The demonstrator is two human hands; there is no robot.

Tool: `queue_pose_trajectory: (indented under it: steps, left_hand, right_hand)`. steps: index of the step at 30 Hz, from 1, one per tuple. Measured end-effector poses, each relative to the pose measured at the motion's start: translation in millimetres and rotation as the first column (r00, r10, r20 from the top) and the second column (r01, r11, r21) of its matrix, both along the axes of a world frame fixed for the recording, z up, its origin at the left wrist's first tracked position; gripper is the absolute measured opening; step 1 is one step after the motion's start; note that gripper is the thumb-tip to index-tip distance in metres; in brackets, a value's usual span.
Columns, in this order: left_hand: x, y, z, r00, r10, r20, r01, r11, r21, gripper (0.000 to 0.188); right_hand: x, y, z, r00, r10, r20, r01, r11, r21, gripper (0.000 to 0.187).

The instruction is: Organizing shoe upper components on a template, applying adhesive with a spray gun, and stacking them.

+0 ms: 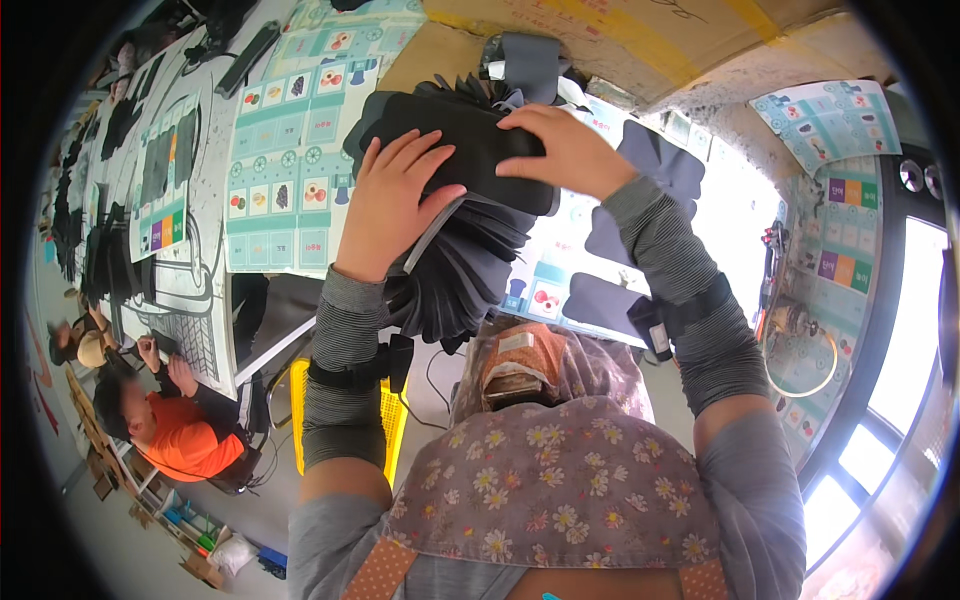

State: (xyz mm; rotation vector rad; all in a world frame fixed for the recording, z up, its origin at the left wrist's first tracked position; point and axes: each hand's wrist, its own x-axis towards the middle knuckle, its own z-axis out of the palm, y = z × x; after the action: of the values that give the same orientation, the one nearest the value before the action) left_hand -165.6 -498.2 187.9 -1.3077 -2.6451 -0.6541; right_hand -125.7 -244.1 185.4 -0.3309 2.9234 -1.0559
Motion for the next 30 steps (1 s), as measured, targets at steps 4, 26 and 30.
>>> queue_pose_trajectory:
  steps: [4, 26, 30]
  left_hand:
    - [-15, 12, 8, 1.000, -0.005, 0.020, 0.004, 0.998, 0.066, 0.041]
    - [-61, 32, 26, 0.892, -0.172, 0.418, 0.209, 0.977, -0.045, 0.015]
    - [-48, 39, 52, 0.902, -0.045, 0.429, 0.058, 0.998, -0.016, 0.017]
  right_hand:
    - [15, -5, -13, 0.987, -0.096, -0.132, 0.096, 0.995, -0.005, 0.045]
    - [20, -27, -14, 0.925, -0.070, -0.372, 0.119, 0.987, 0.110, 0.016]
    - [22, -13, -5, 0.899, -0.119, -0.422, 0.059, 0.987, -0.152, 0.017]
